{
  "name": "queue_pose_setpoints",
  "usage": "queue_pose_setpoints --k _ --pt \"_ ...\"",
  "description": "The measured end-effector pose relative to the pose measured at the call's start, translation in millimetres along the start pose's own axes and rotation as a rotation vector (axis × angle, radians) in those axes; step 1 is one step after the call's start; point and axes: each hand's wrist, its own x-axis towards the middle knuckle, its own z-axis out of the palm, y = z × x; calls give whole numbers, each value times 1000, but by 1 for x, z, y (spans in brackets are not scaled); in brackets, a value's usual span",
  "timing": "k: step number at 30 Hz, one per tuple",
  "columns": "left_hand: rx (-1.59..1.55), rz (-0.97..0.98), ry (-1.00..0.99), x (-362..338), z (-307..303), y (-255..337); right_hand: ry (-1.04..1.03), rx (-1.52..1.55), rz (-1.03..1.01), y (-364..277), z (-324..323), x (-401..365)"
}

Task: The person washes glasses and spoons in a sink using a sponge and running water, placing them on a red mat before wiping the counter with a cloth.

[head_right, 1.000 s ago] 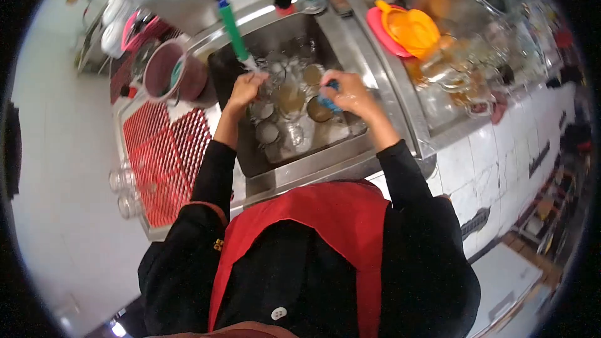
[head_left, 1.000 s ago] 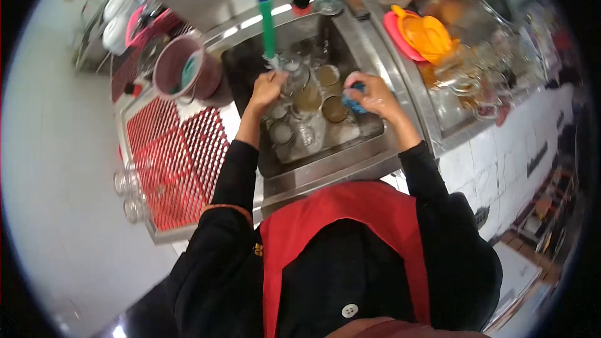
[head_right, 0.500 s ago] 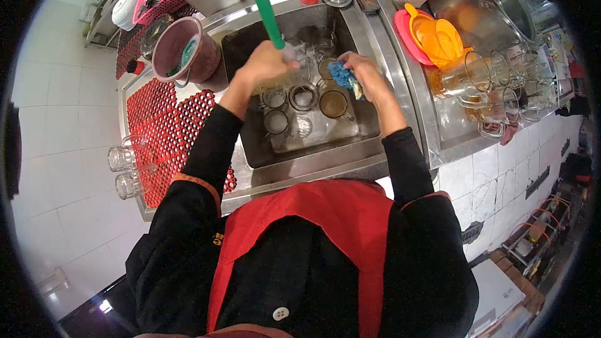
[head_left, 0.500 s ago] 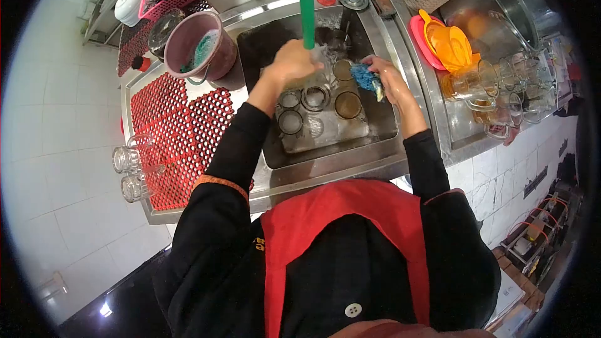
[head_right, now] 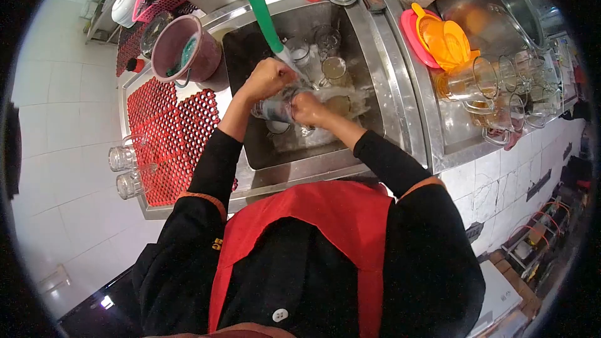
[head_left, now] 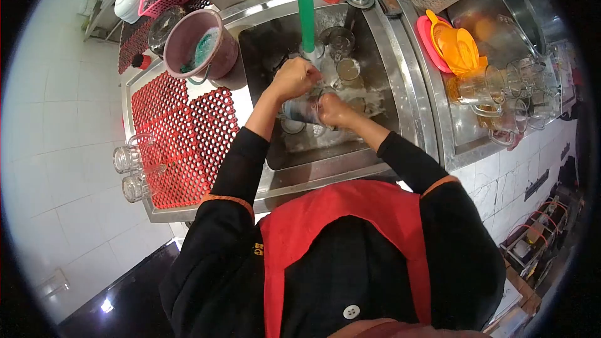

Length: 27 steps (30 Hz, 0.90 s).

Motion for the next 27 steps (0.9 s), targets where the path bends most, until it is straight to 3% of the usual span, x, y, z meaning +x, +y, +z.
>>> queue_pose_setpoints --k 2,3,4,6,8,10,12,14,16,17,18,20,21,22,24,25,27 --pt "12 44 -36 -8 8 2 -236 -904 -488 0 8 4" --pt "48 63 -33 -13 12 17 -57 -746 -671 30 25 22" --pt "86 85 -28 -16 16 31 -56 -748 -669 30 22 24" --pt "200 66 -14 -22 27 39 16 -566 -500 26 13 31" --pt "271 94 259 -24 40 30 84 -383 -331 22 0 37" --pt "232 55 319 -23 36 25 141 -194 -156 16 -7 39" --pt "165 -45 547 -12 38 8 207 -15 8 4 -20 42" --pt "211 -6 639 -4 39 -8 240 67 94 -14 -29 30" --pt "-235 -212 767 -1 38 -6 804 -27 -449 -44 -26 -2" --pt "-450 -286 768 4 42 -7 903 -493 -624 -47 -24 -9" --pt "-450 -280 761 4 44 -4 912 -492 -620 -44 -21 -8" --pt "-1147 -501 588 0 48 2 1241 -778 -983 -35 -15 1" --pt "-1393 -583 512 -4 50 7 1274 -751 -1031 -35 -25 5" --pt "-1393 -589 507 -7 49 8 1274 -750 -1025 -31 -36 10" --pt "-1467 -495 373 -13 46 9 1127 -209 -801 -22 -59 17" --pt "-1448 -483 272 -14 40 10 1128 -214 -800 -21 -75 17" --pt "-1368 -482 156 -12 29 12 312 713 -318 -21 -97 15"
